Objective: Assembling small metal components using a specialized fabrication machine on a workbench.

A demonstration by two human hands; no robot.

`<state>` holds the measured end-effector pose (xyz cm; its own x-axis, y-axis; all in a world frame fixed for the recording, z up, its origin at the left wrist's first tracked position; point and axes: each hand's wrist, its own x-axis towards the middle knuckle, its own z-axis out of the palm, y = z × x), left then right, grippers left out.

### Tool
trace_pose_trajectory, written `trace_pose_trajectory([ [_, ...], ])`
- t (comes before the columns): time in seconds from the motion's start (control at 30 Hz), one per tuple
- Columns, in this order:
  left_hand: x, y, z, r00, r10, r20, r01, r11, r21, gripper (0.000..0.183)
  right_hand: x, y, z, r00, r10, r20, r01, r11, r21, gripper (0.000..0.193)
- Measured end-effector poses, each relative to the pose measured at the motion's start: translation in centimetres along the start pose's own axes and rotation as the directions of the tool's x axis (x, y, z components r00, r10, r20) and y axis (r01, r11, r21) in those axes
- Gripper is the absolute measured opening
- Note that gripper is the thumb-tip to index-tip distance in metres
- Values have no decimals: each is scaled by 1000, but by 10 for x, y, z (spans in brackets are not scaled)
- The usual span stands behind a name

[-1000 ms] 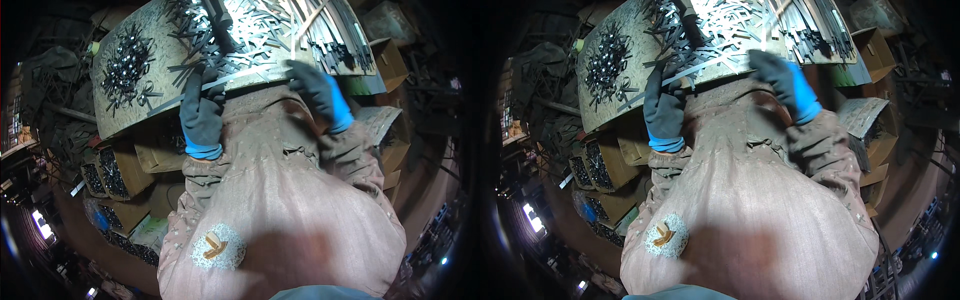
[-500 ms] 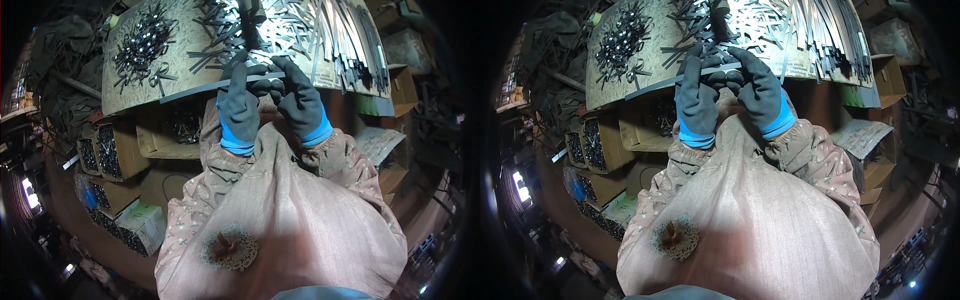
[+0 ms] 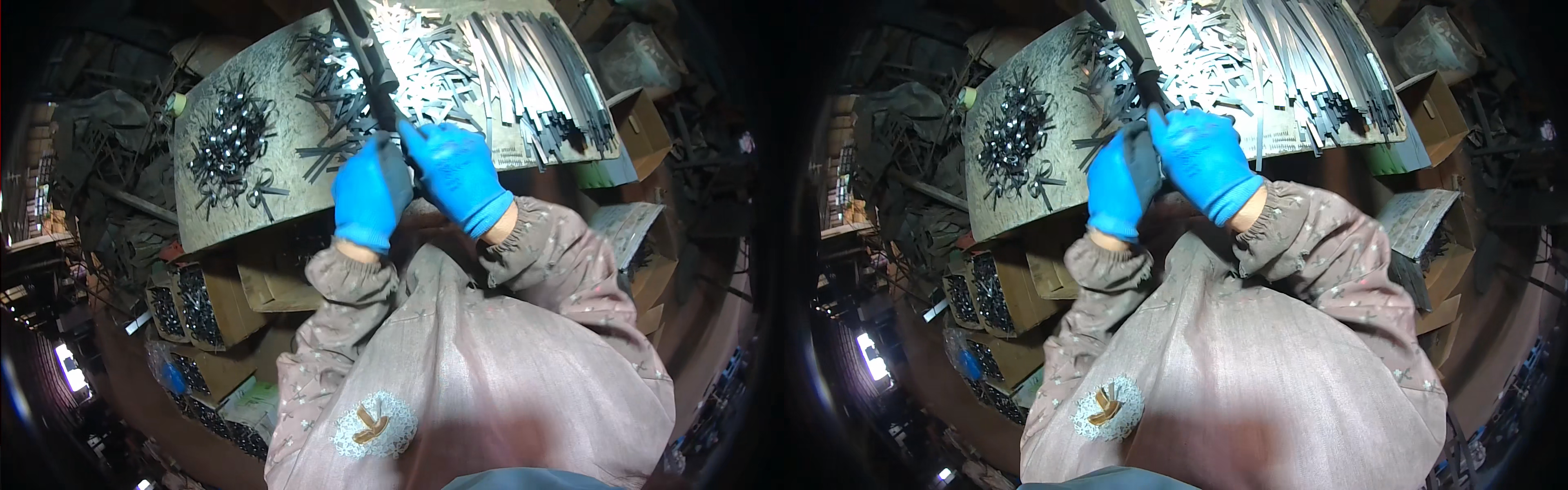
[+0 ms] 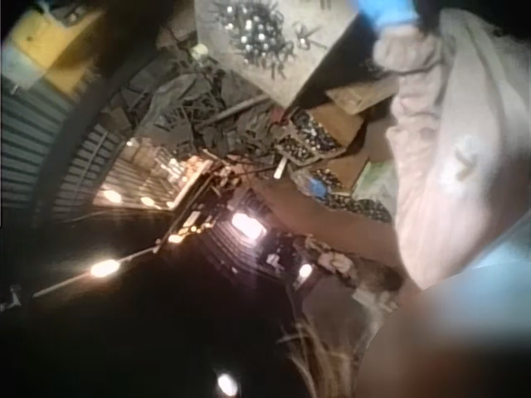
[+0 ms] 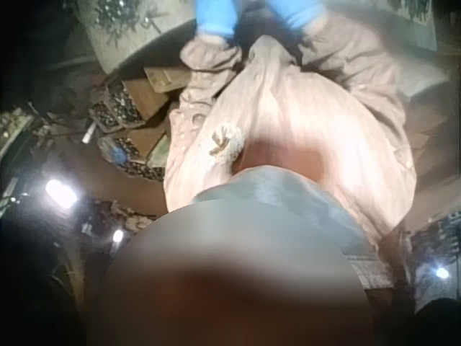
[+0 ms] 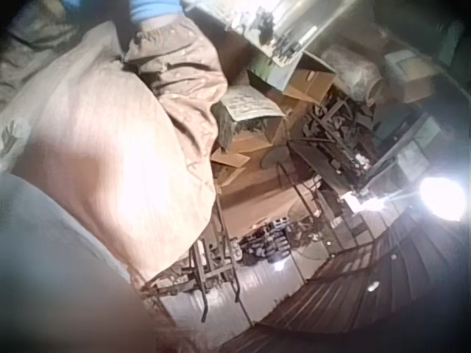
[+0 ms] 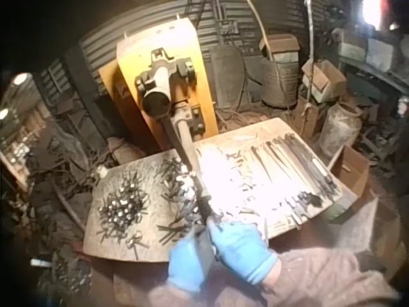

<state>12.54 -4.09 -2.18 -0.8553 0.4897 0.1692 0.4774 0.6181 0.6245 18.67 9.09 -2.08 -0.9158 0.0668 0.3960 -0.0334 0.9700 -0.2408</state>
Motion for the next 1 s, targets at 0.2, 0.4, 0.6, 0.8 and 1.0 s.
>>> trace_pose_trajectory([
  [0.2, 79, 12, -17, 975, -64, 213, 85, 992, -91, 30, 41, 31, -1, 961, 232, -149, -175, 931, 320, 20],
  [0.4, 88, 17, -12, 946, -145, 292, 326, 418, -848, 24, 71, 30, -34, 805, 445, 393, -287, -288, 914, 28],
  [0.6, 96, 19, -6, 987, -87, 136, 161, 583, -796, 16, 80, 35, -26, 779, 444, 443, -284, -379, 880, 23],
  [0.8, 112, -4, -4, 988, 153, -33, -153, 907, -392, 19, 98, 39, -13, 754, 513, 411, -377, -176, 910, 19],
  [1.0, 115, 18, -21, 987, -71, 146, 141, 816, -560, 19, 124, 65, -16, 968, 208, 144, -253, 801, 543, 19],
])
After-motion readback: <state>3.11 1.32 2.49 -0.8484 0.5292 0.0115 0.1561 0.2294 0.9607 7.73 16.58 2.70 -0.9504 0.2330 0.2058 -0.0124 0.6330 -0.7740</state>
